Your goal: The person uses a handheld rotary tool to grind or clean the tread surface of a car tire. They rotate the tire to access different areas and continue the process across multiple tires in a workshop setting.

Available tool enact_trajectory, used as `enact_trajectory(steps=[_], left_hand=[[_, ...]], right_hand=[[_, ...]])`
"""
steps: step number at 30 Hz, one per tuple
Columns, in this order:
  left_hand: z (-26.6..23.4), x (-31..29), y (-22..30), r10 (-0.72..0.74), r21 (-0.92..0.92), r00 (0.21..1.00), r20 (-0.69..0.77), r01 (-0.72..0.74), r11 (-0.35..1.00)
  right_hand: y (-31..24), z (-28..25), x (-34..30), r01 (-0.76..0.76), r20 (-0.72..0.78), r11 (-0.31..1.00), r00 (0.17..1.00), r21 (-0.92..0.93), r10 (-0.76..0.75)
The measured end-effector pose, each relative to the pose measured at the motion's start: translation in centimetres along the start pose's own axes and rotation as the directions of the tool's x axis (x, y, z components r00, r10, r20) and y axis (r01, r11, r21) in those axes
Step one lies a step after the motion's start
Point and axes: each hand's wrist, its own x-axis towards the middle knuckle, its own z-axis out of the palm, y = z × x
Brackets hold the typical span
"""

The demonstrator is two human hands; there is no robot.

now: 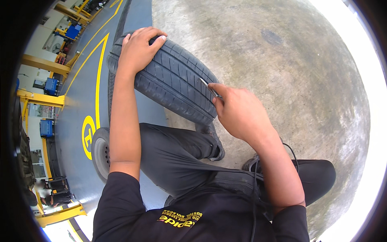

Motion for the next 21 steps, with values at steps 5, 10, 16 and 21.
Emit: enact_trajectory(steps=[5, 10, 16, 21], left_hand=[[0.4, 0.2, -0.1, 0.016, 0.016, 1.0, -0.024, -0.016, 1.0], [0.4, 0.2, -0.3, 0.032, 0.017, 0.999, -0.028, -0.032, 0.999], [0.4, 0.0, -0.4, 0.037, 0.022, 0.999, -0.027, -0.036, 0.999], [0.4, -0.1, -0.7, 0.04, 0.029, 0.999, -0.036, -0.039, 0.999]], right_hand=[[-0.3, -0.6, -0.3, -0.047, 0.062, 0.998, 0.997, 0.036, 0.044], [-0.5, -0.1, -0.4, -0.066, 0.067, 0.996, 0.996, 0.063, 0.062], [0.3, 0.7, -0.4, -0.103, 0.08, 0.98, 0.993, 0.172, 0.09], [-0.1, 0.8, -0.2, -0.097, 0.067, 0.984, 0.994, 0.152, 0.087]])
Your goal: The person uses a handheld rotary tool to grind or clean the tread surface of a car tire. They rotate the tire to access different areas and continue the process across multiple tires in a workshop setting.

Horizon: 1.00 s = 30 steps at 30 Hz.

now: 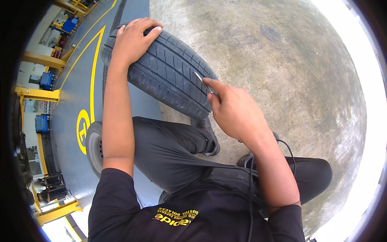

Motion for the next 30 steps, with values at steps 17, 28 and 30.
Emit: enact_trajectory(steps=[17, 28, 30], left_hand=[[-2.3, -0.2, 2.7, -0.047, -0.064, 0.992, 0.115, 0.055, 0.996], [-1.6, 0.5, 2.2, -0.006, -0.057, 0.999, 0.054, 0.01, 0.998], [-1.8, 0.6, 2.0, -0.035, -0.062, 0.996, 0.081, 0.04, 0.997]], right_hand=[[-1.0, -0.4, -0.8, 0.046, 0.085, 0.968, 0.996, -0.245, -0.026], [0.2, -0.4, 0.0, 0.126, 0.015, 0.965, 0.992, -0.23, -0.127], [-0.9, -0.4, 0.0, -0.149, 0.122, 0.988, 0.982, 0.033, 0.144]])
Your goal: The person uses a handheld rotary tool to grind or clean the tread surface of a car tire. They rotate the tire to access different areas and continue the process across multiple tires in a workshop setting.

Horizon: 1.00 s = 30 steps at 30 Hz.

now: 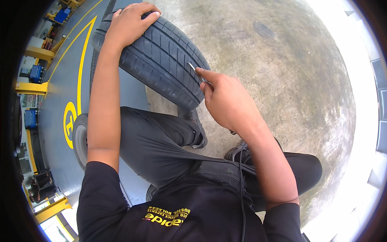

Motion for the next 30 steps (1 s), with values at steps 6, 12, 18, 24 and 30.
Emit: enact_trajectory(steps=[6, 12, 18, 24, 30], left_hand=[[-0.1, 0.1, 1.0, -0.009, 0.005, 1.0, -0.027, 0.009, 1.0], [-0.3, -0.4, 2.5, -0.067, 0.028, 0.997, -0.033, 0.068, 0.997], [2.1, -1.4, 3.3, 0.067, 0.061, 0.996, -0.059, -0.063, 0.996], [1.9, -0.5, 5.6, 0.057, -0.139, 0.998, 0.04, -0.051, 0.989], [0.7, 0.9, 1.2, 0.058, -0.255, 0.994, -0.092, -0.079, 0.964]], right_hand=[[2.5, 7.8, 1.2, 0.172, -0.35, 0.933, 0.935, 0.316, -0.054], [3.9, 8.6, 4.0, 0.218, -0.469, 0.924, 0.882, 0.314, -0.049], [2.1, -1.2, 8.9, 0.432, -0.63, 0.79, 0.773, 0.434, -0.076], [1.7, -2.7, 3.2, 0.352, -0.519, 0.851, 0.847, 0.39, -0.112], [2.3, -1.4, -1.0, 0.209, -0.187, 0.973, 0.964, 0.1, -0.188]])
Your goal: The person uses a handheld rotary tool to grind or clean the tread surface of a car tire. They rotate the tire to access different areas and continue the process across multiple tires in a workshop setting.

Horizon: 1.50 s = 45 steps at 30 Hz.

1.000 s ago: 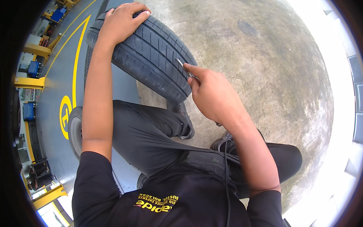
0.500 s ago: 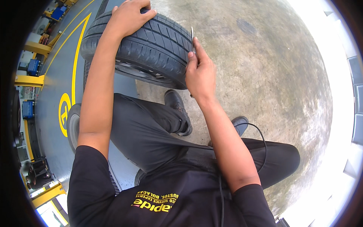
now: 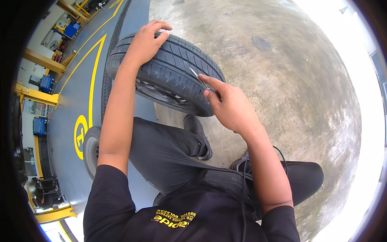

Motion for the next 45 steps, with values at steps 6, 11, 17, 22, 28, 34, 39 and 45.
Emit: enact_trajectory(steps=[6, 11, 17, 22, 28, 34, 39, 45], left_hand=[[1.2, -1.2, 1.1, -0.066, 0.335, 0.996, 0.055, 0.044, 0.941], [1.5, -1.4, 0.8, -0.04, 0.352, 0.999, 0.03, 0.027, 0.936], [2.2, -1.8, 0.5, -0.002, 0.36, 1.0, -0.004, 0.003, 0.933], [2.8, -1.8, 1.2, 0.042, 0.391, 0.999, -0.023, -0.03, 0.92], [2.4, -2.4, 1.6, 0.116, 0.393, 0.993, 0.02, -0.115, 0.912], [2.5, -3.1, 2.3, 0.167, 0.431, 0.984, 0.06, -0.176, 0.885], [-0.9, -3.3, 6.2, 0.046, 0.201, 0.98, 0.194, -0.086, 0.976], [0.5, -4.2, 7.8, 0.118, 0.27, 0.983, 0.142, -0.153, 0.951]], right_hand=[[-1.5, 0.1, 0.7, -0.069, 0.024, 0.997, 0.997, -0.045, 0.07], [-3.1, 0.0, 0.5, -0.108, 0.053, 0.984, 0.992, -0.141, 0.116], [-3.7, 0.7, 0.3, 0.04, -0.023, 0.977, 0.999, -0.211, -0.046], [-3.2, 0.7, 0.1, -0.027, -0.044, 0.989, 0.999, -0.145, 0.021], [-2.4, 0.3, 0.2, 0.009, -0.053, 0.979, 0.998, -0.204, -0.02], [-4.2, -2.2, 0.7, -0.151, 0.179, 0.963, 0.965, -0.225, 0.193], [-3.1, -1.9, 0.5, -0.004, 0.128, 0.923, 0.99, -0.386, 0.057], [-1.9, -1.8, -1.1, -0.001, 0.088, 0.899, 0.995, -0.438, 0.044]])
